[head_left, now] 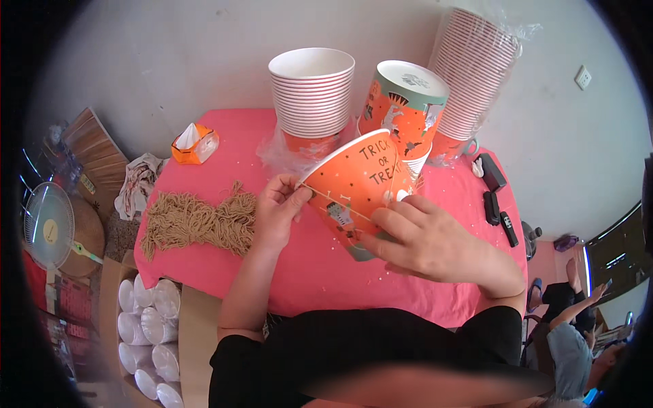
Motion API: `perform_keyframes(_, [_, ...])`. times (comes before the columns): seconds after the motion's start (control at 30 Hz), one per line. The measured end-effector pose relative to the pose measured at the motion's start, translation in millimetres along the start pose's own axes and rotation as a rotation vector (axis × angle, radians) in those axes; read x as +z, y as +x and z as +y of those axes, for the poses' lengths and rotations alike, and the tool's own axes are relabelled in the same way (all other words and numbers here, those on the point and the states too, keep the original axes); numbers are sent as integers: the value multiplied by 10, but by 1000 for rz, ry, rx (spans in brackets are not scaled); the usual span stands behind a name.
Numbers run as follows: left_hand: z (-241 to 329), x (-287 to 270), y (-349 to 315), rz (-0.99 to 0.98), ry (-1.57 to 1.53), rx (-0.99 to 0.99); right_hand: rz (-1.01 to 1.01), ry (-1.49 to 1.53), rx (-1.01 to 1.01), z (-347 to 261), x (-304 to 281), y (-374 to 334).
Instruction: Tying string handles onto paper buckets in a packaging workspace.
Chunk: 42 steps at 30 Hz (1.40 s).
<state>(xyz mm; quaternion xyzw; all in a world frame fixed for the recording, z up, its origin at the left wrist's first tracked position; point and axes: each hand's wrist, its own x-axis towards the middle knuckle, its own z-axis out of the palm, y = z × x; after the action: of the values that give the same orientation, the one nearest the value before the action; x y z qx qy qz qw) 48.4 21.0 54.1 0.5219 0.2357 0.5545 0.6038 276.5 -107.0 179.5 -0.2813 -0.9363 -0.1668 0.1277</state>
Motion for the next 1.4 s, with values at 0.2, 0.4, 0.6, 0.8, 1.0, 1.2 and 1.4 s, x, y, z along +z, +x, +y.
perform_keyframes(0.2, [-39, -77, -45, -49, -136, -16, 82, -146, -32, 85, 16, -6])
perform_keyframes(0.4, [-143, -42, -57, 23, 106, 54, 469, 235, 324, 781, -502, -3])
perform_keyframes(0.6, [-350, -48, -125, -94, 308, 49, 585, 186, 783, 1884, -901, 100])
perform_keyframes(0.8, [-419, -31, -112, -125, 528, 147, 181, 440, 1178, 2578, -617, 258])
perform_keyframes(1.0, [-378, 9, -137, -190, 601, 128, -49, 601, 1344, 2829, -247, 84])
perform_keyframes(1.2, [-370, 27, -146, -246, 658, 130, -33, 585, 1279, 2662, 2, -84])
perform_keyframes(1.4, [-493, -6, -110, -250, 682, 135, 189, -82, 914, 2772, -2, -13])
